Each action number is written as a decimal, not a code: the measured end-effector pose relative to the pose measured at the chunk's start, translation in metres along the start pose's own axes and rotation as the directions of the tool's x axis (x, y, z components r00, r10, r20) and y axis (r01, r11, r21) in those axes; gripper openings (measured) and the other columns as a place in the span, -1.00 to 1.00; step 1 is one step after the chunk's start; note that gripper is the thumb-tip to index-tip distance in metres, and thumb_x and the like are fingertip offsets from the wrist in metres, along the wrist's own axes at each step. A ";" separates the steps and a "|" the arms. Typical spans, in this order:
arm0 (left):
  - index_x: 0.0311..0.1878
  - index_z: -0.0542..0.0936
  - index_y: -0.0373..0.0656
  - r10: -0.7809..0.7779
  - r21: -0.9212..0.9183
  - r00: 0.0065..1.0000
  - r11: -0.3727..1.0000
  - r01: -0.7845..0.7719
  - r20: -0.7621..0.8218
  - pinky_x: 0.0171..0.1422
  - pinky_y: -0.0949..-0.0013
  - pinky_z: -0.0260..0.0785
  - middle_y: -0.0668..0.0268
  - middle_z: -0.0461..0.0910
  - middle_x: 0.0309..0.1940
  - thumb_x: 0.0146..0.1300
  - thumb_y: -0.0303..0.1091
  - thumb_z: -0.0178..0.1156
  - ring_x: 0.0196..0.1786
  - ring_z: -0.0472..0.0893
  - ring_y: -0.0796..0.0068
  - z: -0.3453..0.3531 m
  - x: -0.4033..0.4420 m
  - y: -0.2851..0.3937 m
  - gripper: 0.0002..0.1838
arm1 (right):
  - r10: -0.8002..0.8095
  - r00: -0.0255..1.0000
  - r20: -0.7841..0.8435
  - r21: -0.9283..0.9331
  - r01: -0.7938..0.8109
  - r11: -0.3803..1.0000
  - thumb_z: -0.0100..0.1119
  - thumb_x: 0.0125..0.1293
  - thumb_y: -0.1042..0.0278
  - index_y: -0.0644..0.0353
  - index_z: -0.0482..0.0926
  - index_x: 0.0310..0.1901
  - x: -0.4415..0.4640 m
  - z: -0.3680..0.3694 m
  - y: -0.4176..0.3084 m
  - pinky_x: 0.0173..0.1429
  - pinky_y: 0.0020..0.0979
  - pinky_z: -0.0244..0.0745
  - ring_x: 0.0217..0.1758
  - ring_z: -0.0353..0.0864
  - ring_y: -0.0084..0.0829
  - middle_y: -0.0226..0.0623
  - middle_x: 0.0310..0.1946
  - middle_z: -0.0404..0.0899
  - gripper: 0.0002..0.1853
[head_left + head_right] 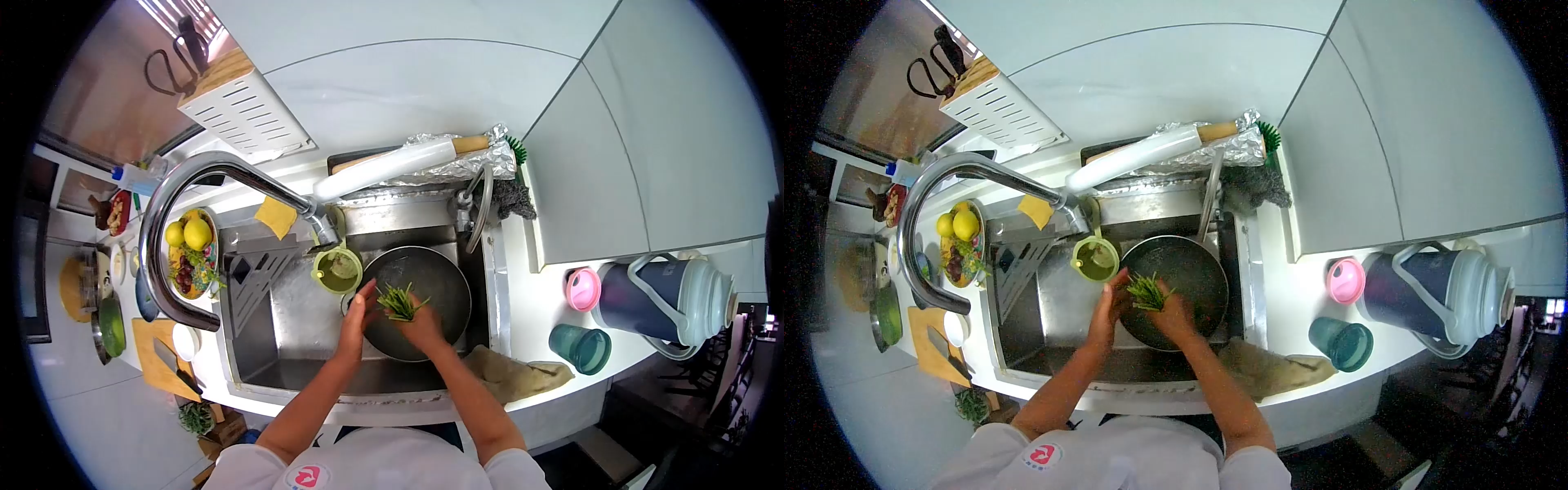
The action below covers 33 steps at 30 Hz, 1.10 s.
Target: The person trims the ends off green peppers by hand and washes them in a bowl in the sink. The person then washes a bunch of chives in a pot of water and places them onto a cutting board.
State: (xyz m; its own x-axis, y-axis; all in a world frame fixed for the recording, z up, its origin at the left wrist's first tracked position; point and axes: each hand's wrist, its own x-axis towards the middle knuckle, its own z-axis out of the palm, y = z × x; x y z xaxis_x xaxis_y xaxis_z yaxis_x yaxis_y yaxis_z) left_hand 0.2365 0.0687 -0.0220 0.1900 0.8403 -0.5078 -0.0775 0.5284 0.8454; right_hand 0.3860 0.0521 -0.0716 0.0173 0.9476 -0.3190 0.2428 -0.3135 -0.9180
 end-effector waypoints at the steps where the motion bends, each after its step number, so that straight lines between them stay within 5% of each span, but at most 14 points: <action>1: 0.35 0.18 -0.19 0.133 0.062 0.990 0.989 -0.135 0.037 0.39 0.15 0.00 0.13 0.19 0.33 0.34 0.22 -0.27 0.37 0.18 0.23 0.005 -0.003 0.011 -0.26 | 0.078 0.995 0.055 -0.242 -0.062 0.968 0.34 0.03 0.28 0.17 0.40 0.10 -0.002 -0.005 -0.006 -0.05 -0.22 0.48 -0.09 0.61 -0.14 -0.07 -0.18 0.60 -0.43; 3: 0.30 0.28 -0.20 0.200 0.107 0.979 0.974 -0.202 0.031 0.34 0.24 0.11 0.15 0.27 0.26 0.37 0.09 -0.16 0.30 0.26 0.28 0.010 -0.007 0.021 -0.38 | 0.021 0.999 0.026 -0.288 -0.012 0.957 0.36 -0.01 0.30 0.17 0.41 0.07 -0.007 -0.009 -0.014 -0.09 -0.20 0.48 -0.11 0.60 -0.11 -0.06 -0.19 0.60 -0.44; 5: 0.19 0.44 -0.18 0.286 0.265 0.941 0.907 -0.327 0.182 0.20 0.47 0.20 0.27 0.37 0.12 0.36 -0.24 0.02 0.16 0.36 0.48 0.010 -0.005 0.019 -0.61 | -0.037 0.999 -0.004 -0.338 0.034 0.941 0.38 -0.06 0.32 0.17 0.42 0.03 -0.009 -0.011 -0.012 -0.12 -0.18 0.49 -0.13 0.59 -0.07 -0.04 -0.21 0.59 -0.44; 6: 0.08 0.52 -0.22 0.296 0.177 0.949 0.934 -0.312 0.110 0.03 0.58 0.29 0.31 0.42 0.02 0.26 -0.45 0.13 0.00 0.44 0.59 0.019 -0.008 0.023 -0.69 | -0.081 0.996 -0.020 -0.367 0.068 0.928 0.38 -0.07 0.33 0.17 0.43 0.00 -0.009 -0.011 -0.009 -0.15 -0.18 0.48 -0.16 0.59 -0.07 -0.07 -0.24 0.59 -0.46; 10: -0.01 0.57 -0.25 0.329 0.310 0.941 0.889 -0.336 0.079 -0.15 0.61 0.35 0.33 0.48 -0.09 0.18 -0.57 0.17 -0.16 0.50 0.66 0.015 -0.003 0.010 -0.72 | -0.208 0.977 -0.052 -0.390 0.172 0.905 0.30 -0.07 0.41 0.14 0.44 -0.25 -0.012 -0.016 -0.007 -0.29 -0.11 0.43 -0.31 0.56 0.00 -0.09 -0.43 0.56 -0.69; 14: -0.25 0.61 -0.29 0.264 0.318 0.963 0.918 -0.236 -0.048 -0.30 0.57 0.37 0.33 0.58 -0.34 0.10 -0.61 0.21 -0.36 0.53 0.67 0.002 0.003 -0.010 -0.86 | -0.274 0.962 -0.001 -0.468 0.242 0.850 0.32 -0.07 0.39 0.12 0.45 -0.23 -0.017 -0.008 0.010 -0.30 -0.12 0.43 -0.31 0.57 0.00 -0.09 -0.41 0.57 -0.67; 17: -0.34 0.60 -0.28 0.243 0.281 0.963 0.938 -0.202 -0.120 -0.33 0.55 0.38 0.33 0.60 -0.46 0.08 -0.60 0.23 -0.40 0.54 0.66 -0.009 0.010 -0.025 -0.94 | -0.166 0.978 0.129 -0.498 0.209 0.842 0.32 -0.04 0.33 0.12 0.47 -0.19 -0.023 -0.007 0.010 -0.27 -0.12 0.44 -0.30 0.58 -0.01 -0.09 -0.40 0.58 -0.65; 19: -0.37 0.59 -0.28 0.249 0.314 0.957 0.929 -0.194 -0.145 -0.33 0.54 0.38 0.32 0.60 -0.50 0.07 -0.59 0.24 -0.40 0.55 0.65 -0.011 0.013 -0.033 -0.95 | 0.088 0.973 0.211 -0.506 0.032 0.862 0.31 0.01 0.21 0.13 0.47 -0.15 -0.020 0.000 0.019 -0.19 -0.11 0.45 -0.23 0.58 -0.02 -0.07 -0.34 0.59 -0.63; 21: -0.39 0.58 -0.28 0.319 0.503 0.929 0.844 -0.187 -0.190 -0.34 0.52 0.36 0.34 0.58 -0.54 0.06 -0.55 0.27 -0.44 0.52 0.64 -0.011 0.017 -0.039 -0.94 | 0.146 0.958 0.248 -0.513 0.002 0.859 0.29 0.03 0.16 0.13 0.47 -0.12 -0.015 -0.003 0.021 -0.14 -0.10 0.45 -0.19 0.57 -0.02 -0.05 -0.29 0.58 -0.60; 26: -0.41 0.56 -0.27 0.476 0.532 0.828 0.802 -0.271 -0.296 -0.37 0.51 0.32 0.36 0.54 -0.54 0.08 -0.48 0.28 -0.50 0.46 0.63 -0.028 0.029 -0.051 -0.91 | 0.317 0.887 0.336 -0.624 -0.043 0.780 0.27 0.06 0.10 0.14 0.41 0.05 0.012 -0.004 0.042 -0.06 -0.11 0.45 -0.09 0.57 -0.03 -0.03 -0.16 0.57 -0.47; 28: -0.43 0.55 -0.26 0.521 0.506 0.807 0.793 -0.339 -0.277 -0.37 0.51 0.31 0.37 0.52 -0.55 0.09 -0.46 0.28 -0.51 0.44 0.63 -0.033 0.025 -0.044 -0.90 | 0.160 0.985 0.066 -0.677 -0.074 0.733 0.23 0.11 0.13 0.19 0.28 0.18 0.022 0.010 0.070 -0.03 -0.09 0.44 -0.08 0.57 -0.02 -0.04 -0.14 0.57 -0.37; 29: -0.43 0.55 -0.26 0.420 0.482 0.865 0.838 -0.255 -0.274 -0.37 0.52 0.30 0.38 0.51 -0.54 0.12 -0.45 0.27 -0.50 0.44 0.63 -0.032 0.019 -0.039 -0.89 | 0.154 0.985 0.075 -0.676 -0.064 0.734 0.23 0.11 0.13 0.19 0.28 0.18 0.028 0.012 0.077 -0.03 -0.09 0.44 -0.08 0.57 -0.02 -0.04 -0.14 0.57 -0.37; 31: -0.43 0.54 -0.26 0.315 0.454 0.910 0.875 -0.168 -0.271 -0.36 0.52 0.30 0.38 0.50 -0.54 0.14 -0.43 0.26 -0.49 0.44 0.63 -0.030 0.011 -0.039 -0.88 | 0.449 0.893 -0.023 -0.656 -0.352 0.668 0.19 0.13 0.18 0.25 0.18 0.23 0.043 0.011 0.079 0.01 -0.05 0.41 -0.05 0.55 0.01 -0.01 -0.08 0.54 -0.33; 33: -0.43 0.54 -0.28 0.337 0.391 0.888 0.898 -0.203 -0.314 -0.35 0.53 0.29 0.38 0.49 -0.55 0.21 -0.38 0.21 -0.48 0.44 0.64 -0.032 0.009 -0.049 -0.83 | 0.531 0.847 0.023 -0.716 -0.357 0.600 0.19 0.13 0.23 0.25 0.19 0.22 0.039 0.018 0.083 0.02 -0.05 0.41 -0.02 0.54 0.00 0.01 -0.05 0.52 -0.35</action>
State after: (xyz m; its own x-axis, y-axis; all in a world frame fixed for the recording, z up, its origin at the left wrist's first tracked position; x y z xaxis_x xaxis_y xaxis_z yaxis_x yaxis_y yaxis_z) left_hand 0.2103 0.0540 -0.0735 -0.1644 0.9622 -0.2173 0.2744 0.2562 0.9269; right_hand 0.3895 0.0619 -0.1646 0.1213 0.6344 -0.7634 0.8338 -0.4824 -0.2684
